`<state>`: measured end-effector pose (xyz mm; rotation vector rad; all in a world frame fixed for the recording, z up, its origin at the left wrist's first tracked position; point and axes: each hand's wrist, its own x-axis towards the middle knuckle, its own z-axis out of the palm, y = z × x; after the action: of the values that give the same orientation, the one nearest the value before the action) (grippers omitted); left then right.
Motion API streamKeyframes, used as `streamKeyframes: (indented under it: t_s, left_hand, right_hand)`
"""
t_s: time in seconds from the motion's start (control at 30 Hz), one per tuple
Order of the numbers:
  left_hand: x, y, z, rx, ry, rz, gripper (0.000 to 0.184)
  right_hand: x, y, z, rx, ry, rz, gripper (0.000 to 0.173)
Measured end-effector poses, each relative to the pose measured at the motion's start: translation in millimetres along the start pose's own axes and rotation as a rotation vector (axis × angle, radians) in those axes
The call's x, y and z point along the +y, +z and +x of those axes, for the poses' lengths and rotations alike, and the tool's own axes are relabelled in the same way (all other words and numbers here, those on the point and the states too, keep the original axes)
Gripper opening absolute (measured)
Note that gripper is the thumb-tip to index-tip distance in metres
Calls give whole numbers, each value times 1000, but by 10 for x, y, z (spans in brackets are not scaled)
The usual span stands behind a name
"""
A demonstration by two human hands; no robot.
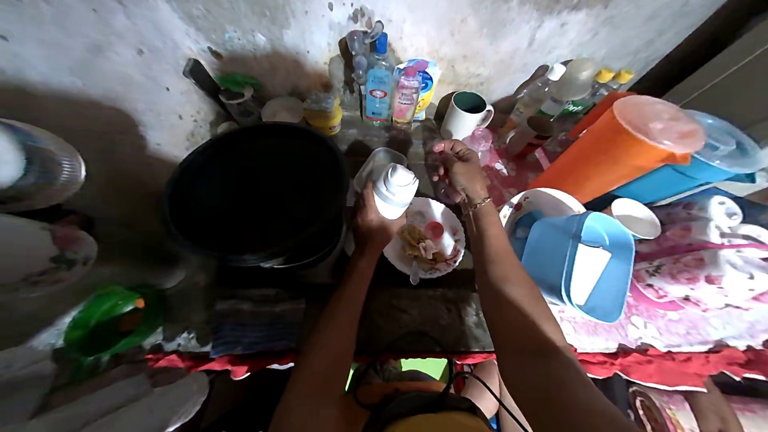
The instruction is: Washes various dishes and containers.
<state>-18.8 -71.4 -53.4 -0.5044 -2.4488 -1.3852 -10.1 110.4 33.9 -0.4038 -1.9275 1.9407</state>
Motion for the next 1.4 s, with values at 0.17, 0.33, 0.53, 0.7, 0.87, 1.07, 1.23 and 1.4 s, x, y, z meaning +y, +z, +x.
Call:
streamKeyframes:
  t_s: [0.17,0.33,0.53,0.7,0.87,1.07,1.23,1.4]
  left_hand:
    - [-10,-3,-4,16,-19,21,100]
    - [-68,53,8,99,34,61,100]
    - [-21,114,-8,161,46,63,98]
    - [20,117,-44,99,-50,108,95]
    - [39,57,-79,11,-142,156,95]
    - [19,92,-60,-31,-194,214,96]
    - [-67,99,-62,52,-125,217,96]
    - [18,-10,3,-91,-249,202,97]
  right_hand:
    - [-30,164,155,4,27,-14,20]
    - [-20,206,278,-27,59,-260,21]
    - [-116,221,219,-287,61,-431,33]
    - [-170,520,-40,-319,-14,-660,45]
    - [-143,773,-185,-60,6,-764,53]
    - [-286,887,-163,-80,90,-960,65]
    - [-169,968,-267,29,-10,-838,48]
    - [-161,1031,-307,25,-33,-783,38]
